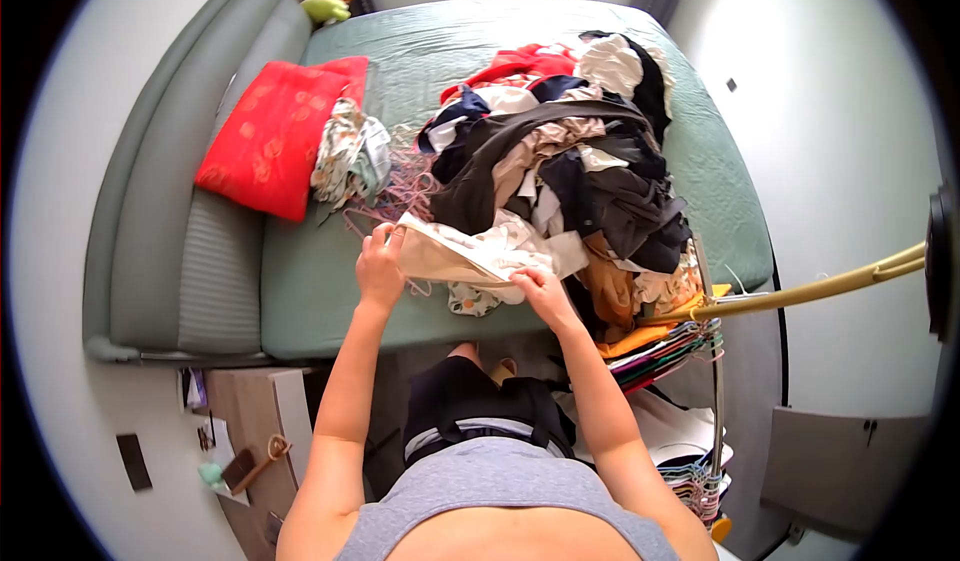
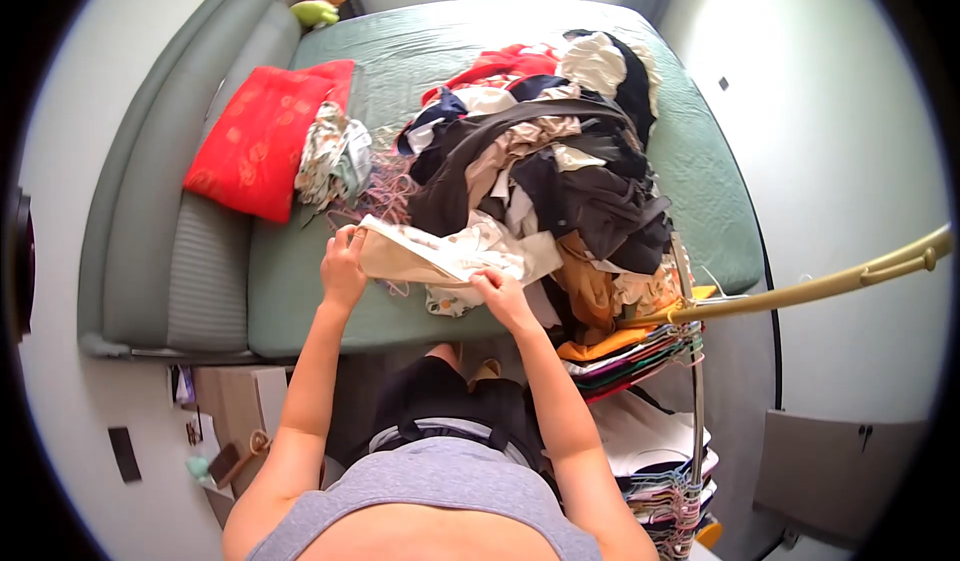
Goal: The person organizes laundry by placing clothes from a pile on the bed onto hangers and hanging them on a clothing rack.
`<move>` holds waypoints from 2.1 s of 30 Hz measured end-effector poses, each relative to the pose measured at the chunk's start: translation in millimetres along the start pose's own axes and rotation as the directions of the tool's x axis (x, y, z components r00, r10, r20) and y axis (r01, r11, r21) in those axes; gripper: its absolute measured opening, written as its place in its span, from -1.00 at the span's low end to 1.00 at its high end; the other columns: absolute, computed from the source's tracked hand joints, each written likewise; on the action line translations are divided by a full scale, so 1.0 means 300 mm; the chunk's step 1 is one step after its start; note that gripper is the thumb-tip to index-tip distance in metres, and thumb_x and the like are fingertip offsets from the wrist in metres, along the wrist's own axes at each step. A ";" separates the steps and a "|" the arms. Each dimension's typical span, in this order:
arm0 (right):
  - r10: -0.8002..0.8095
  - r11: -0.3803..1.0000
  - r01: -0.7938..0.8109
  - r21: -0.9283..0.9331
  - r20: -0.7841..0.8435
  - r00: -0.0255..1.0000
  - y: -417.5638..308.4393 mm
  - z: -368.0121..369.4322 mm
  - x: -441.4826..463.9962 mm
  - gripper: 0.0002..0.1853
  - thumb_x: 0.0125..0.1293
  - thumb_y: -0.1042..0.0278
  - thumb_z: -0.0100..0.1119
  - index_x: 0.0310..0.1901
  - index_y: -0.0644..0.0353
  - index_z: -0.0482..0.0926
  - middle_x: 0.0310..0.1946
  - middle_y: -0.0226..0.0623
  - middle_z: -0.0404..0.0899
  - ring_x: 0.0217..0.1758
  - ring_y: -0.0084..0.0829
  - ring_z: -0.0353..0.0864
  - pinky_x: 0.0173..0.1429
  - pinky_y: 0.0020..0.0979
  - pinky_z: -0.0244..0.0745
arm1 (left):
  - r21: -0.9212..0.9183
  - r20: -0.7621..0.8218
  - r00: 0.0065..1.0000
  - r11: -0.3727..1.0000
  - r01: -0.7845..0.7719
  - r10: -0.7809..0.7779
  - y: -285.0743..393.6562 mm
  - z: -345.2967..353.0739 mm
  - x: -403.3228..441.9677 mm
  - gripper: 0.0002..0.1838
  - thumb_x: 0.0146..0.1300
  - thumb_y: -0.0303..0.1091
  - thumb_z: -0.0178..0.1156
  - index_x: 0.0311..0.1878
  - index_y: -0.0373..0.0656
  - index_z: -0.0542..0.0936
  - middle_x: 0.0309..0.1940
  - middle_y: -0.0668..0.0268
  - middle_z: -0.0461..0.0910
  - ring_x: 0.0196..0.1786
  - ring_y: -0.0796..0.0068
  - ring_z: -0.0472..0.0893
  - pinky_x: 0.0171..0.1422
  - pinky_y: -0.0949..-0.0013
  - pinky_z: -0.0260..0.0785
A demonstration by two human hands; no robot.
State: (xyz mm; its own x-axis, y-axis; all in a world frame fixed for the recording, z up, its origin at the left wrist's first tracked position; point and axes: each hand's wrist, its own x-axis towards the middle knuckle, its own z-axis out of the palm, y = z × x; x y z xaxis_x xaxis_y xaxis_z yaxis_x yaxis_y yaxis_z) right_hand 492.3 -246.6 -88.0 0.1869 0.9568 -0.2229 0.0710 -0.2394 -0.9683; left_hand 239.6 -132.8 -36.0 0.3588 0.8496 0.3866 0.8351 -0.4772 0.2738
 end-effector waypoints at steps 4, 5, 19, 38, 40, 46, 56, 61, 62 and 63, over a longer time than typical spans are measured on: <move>-0.203 0.945 0.213 -0.249 0.066 0.977 -0.011 0.155 -0.021 -0.76 0.04 0.29 0.27 -0.33 0.28 0.58 -0.50 -0.22 0.55 -0.48 -0.44 0.52 -0.33 -0.45 0.41 | 0.066 -0.012 0.989 0.987 0.145 -0.145 -0.136 -0.068 -0.132 -0.52 -0.05 -0.64 0.04 0.02 -0.08 0.48 -0.05 0.23 0.41 -0.07 0.13 0.46 -0.07 0.18 0.42; -0.273 0.933 0.273 -0.236 0.031 0.961 -0.002 0.176 -0.011 -0.77 0.04 0.32 0.27 -0.32 0.29 0.58 -0.50 -0.23 0.54 -0.50 -0.43 0.52 -0.34 -0.45 0.41 | 0.055 -0.035 0.985 0.984 0.169 -0.168 -0.167 -0.083 -0.162 -0.53 -0.05 -0.63 0.03 0.02 -0.09 0.47 -0.05 0.23 0.41 -0.07 0.12 0.46 -0.06 0.17 0.41; -0.381 0.804 0.523 -0.283 0.430 0.818 -0.219 0.559 0.089 -0.33 0.01 0.24 0.32 0.20 0.10 0.33 0.03 -0.25 0.47 -0.12 -0.38 0.53 -0.09 -0.39 0.45 | -0.541 -0.035 0.991 0.831 -0.128 0.129 -0.272 -0.167 -0.152 -0.82 -0.25 -0.67 0.10 -0.54 -0.18 0.58 -0.48 0.26 0.52 -0.29 0.28 0.51 -0.25 0.34 0.38; -0.249 0.879 0.403 0.254 -0.478 0.843 -0.301 0.896 0.275 -0.76 0.26 0.52 -0.14 -0.15 0.25 0.55 -0.34 -0.47 0.50 -0.33 -0.67 0.40 -0.23 -0.63 0.31 | -0.216 0.459 0.768 0.783 0.584 -0.446 -0.875 0.240 -0.209 -0.88 -0.08 -0.42 0.17 -0.42 -0.08 0.45 -0.39 0.20 0.55 -0.29 0.17 0.55 -0.24 0.16 0.40; 0.004 0.917 0.232 0.325 -0.589 0.808 -0.146 0.870 0.294 -0.79 0.29 0.47 -0.15 -0.21 0.23 0.54 -0.29 -0.41 0.53 -0.25 -0.59 0.47 -0.12 -0.57 0.38 | -0.226 0.515 0.727 0.746 0.626 -0.454 -0.966 0.186 -0.187 -0.87 -0.09 -0.48 0.17 -0.41 -0.10 0.46 -0.47 0.20 0.56 -0.39 0.26 0.57 -0.34 0.23 0.40; 0.382 0.911 -0.308 0.276 -0.274 0.883 0.239 0.919 0.298 -0.83 0.13 0.42 -0.04 -0.39 0.23 0.57 -0.49 -0.42 0.50 -0.58 -0.53 0.45 -0.59 -0.51 0.35 | -0.635 0.773 0.615 -0.203 0.746 -0.156 -1.103 -0.069 -0.038 -0.90 0.10 -0.56 0.11 -0.37 -0.11 0.43 -0.38 0.36 0.54 -0.27 0.52 0.57 -0.20 0.38 0.51; 0.602 0.602 -0.798 0.002 0.656 0.456 0.279 1.067 0.576 -0.73 0.26 0.20 0.12 -0.12 0.20 0.52 -0.34 -0.35 0.54 -0.32 -0.45 0.62 -0.29 -0.43 0.55 | -0.641 0.733 0.414 -0.345 0.685 -0.540 -1.183 0.033 -0.114 -0.76 0.32 -0.29 0.03 -0.06 -0.20 0.54 -0.19 0.35 0.59 -0.15 0.53 0.57 -0.08 0.42 0.44; 0.573 0.808 -0.581 0.099 0.094 0.814 0.629 1.116 0.828 -0.64 0.18 0.40 0.08 0.02 0.32 0.48 -0.06 -0.18 0.55 -0.02 -0.38 0.55 0.05 -0.42 0.43 | -0.644 0.697 0.400 -0.273 0.715 -0.595 -1.191 0.066 -0.172 -0.75 0.32 -0.23 0.09 -0.20 -0.22 0.60 -0.34 0.42 0.61 -0.31 0.69 0.54 -0.20 0.55 0.39; 0.523 0.852 -0.523 -0.004 -0.009 0.852 0.739 1.133 0.875 -0.63 0.16 0.43 0.07 0.03 0.35 0.47 -0.05 -0.16 0.55 0.01 -0.35 0.53 0.08 -0.41 0.40 | -0.650 0.678 0.404 -0.242 0.721 -0.614 -1.176 0.070 -0.170 -0.75 0.32 -0.23 0.09 -0.24 -0.22 0.62 -0.36 0.45 0.61 -0.33 0.73 0.52 -0.21 0.59 0.36; 0.453 0.879 -0.463 -0.111 -0.105 0.885 0.823 1.147 0.920 -0.61 0.14 0.46 0.06 0.04 0.37 0.46 -0.04 -0.15 0.54 0.04 -0.31 0.51 0.11 -0.40 0.38 | -0.641 0.676 0.382 -0.246 0.727 -0.630 -1.170 0.083 -0.178 -0.76 0.32 -0.24 0.10 -0.22 -0.22 0.62 -0.35 0.46 0.60 -0.32 0.74 0.51 -0.20 0.58 0.36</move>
State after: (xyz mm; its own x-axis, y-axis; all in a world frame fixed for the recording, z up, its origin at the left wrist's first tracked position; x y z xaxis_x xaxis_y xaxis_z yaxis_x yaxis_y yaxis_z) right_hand 224.3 15.1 -427.3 0.3009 0.7213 -0.6238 0.0847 -0.6717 -0.7359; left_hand -62.2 -5.1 -174.6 -0.1072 0.7774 -0.6199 -0.2117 0.5913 0.7782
